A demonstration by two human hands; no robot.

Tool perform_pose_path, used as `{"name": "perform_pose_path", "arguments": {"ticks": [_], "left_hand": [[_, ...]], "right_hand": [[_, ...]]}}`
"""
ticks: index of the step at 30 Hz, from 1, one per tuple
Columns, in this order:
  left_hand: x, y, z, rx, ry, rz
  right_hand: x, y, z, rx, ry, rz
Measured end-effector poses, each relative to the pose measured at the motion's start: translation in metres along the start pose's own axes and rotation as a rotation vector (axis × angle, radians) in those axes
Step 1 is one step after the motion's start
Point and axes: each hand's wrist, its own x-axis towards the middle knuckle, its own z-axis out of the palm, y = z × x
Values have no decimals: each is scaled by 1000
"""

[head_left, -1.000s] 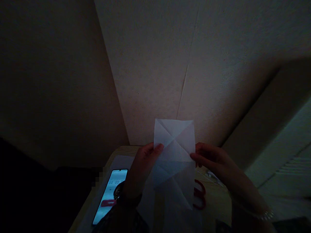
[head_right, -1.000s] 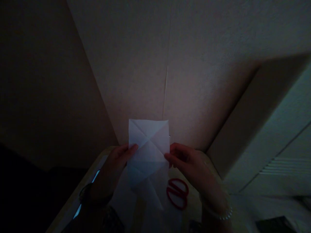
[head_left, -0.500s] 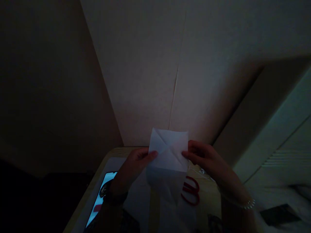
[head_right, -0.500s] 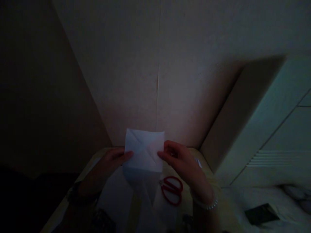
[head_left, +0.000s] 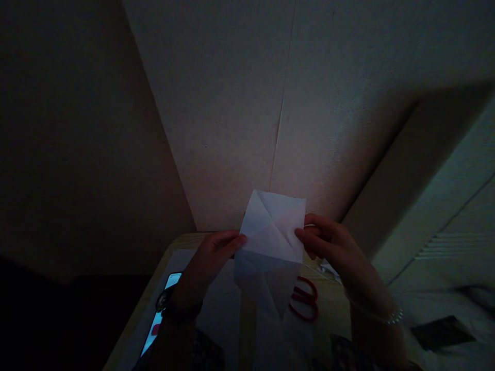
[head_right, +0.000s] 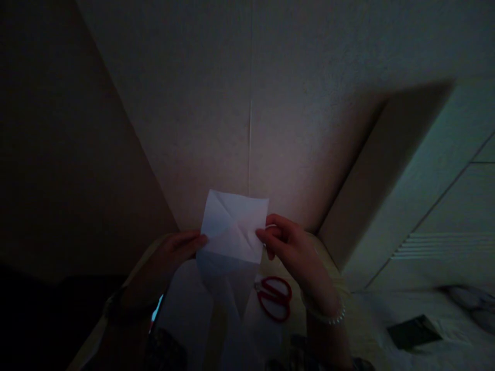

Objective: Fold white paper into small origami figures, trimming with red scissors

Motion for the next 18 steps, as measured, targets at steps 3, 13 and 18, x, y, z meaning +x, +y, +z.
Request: {"name": "perform_pose_path", "arguments": {"ticks": [3, 13, 18], "left_hand": [[-1, 0, -1, -9, -1, -24], [-6, 3, 2, -100, 73, -59], [-6, 1, 5, -138, 185, -34]], "right_hand": [[0, -1, 1, 2, -1, 3], [0, -5, 10, 43, 18, 10], [-1, 0, 16, 99, -81, 31]]}}
